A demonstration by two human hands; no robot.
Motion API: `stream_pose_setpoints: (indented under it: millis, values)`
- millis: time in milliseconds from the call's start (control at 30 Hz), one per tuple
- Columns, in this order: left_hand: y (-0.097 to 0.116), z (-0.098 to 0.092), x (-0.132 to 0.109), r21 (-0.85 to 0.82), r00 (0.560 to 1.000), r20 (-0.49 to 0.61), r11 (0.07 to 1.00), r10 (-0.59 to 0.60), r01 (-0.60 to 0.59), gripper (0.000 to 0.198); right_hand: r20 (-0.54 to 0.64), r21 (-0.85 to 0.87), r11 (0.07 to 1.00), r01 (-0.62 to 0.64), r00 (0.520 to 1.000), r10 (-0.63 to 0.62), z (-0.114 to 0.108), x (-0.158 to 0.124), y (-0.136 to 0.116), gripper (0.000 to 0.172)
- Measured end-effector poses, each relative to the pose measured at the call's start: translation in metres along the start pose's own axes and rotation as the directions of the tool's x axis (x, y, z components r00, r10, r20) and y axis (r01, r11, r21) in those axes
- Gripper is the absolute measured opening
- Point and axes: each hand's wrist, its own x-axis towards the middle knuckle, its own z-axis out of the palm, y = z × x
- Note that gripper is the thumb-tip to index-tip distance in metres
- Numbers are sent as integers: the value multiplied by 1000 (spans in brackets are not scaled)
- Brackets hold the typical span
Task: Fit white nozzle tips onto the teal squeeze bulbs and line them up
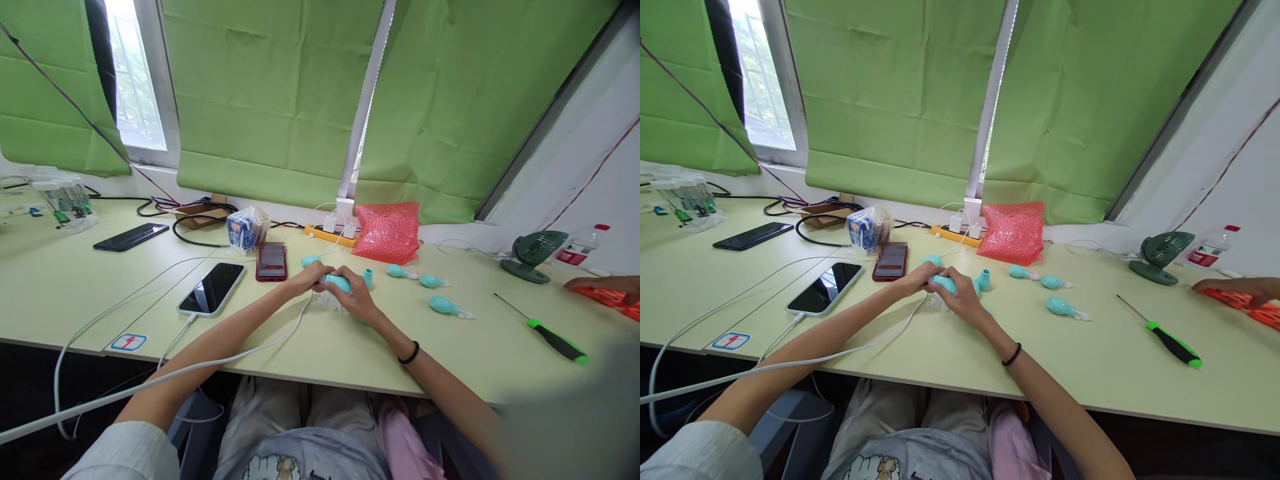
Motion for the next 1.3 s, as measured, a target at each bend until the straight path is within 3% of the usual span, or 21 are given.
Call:
stream_pose_setpoints:
  millis: [67,167,233,300,367,467,633,733,833,933,1033,1200,1300]
  values:
    - [1,-2,1,-81,999,30,996,-35,37,39,-70,-13,999,35,997,-36,-2,0,1,16]
    - [-1,-4,4,-74,995,-82,996,-64,57,44,-217,-72,997,9,976,-24,-9,2,6,19]
    - [-6,-4,6,99,971,-240,994,-15,40,44,-289,-99,994,-49,957,19,-15,5,11,20]
    - [-14,-4,8,370,935,-336,929,112,21,41,-330,-121,987,-104,942,59,-20,8,19,20]
    - [-22,-5,9,602,915,-338,798,222,29,33,-370,-149,976,-158,925,93,-26,11,29,20]
    - [-30,-7,9,766,925,-299,638,233,86,26,-458,-184,950,-252,877,144,-31,13,49,22]
    - [-28,-18,10,798,922,-309,591,232,119,32,-567,-180,890,-418,784,254,-36,11,79,27]
    - [-22,-29,9,833,900,-374,508,225,219,31,-586,-171,837,-520,736,338,-39,9,90,27]
    - [-19,-36,7,875,919,-363,398,156,278,24,-618,-159,779,-606,677,401,-44,8,97,26]
    - [-19,-37,5,898,947,-304,365,107,246,17,-646,-159,737,-657,634,426,-50,5,103,26]
    - [-19,-33,2,922,966,-245,329,84,205,20,-626,-179,700,-691,629,461,-51,3,110,24]
    - [-17,-26,-2,946,980,-190,277,59,167,24,-418,-284,624,-728,680,603,-46,-2,120,17]
    - [-14,-24,-3,947,977,-211,254,38,195,24,-399,-326,630,-705,707,584,-45,-4,124,16]
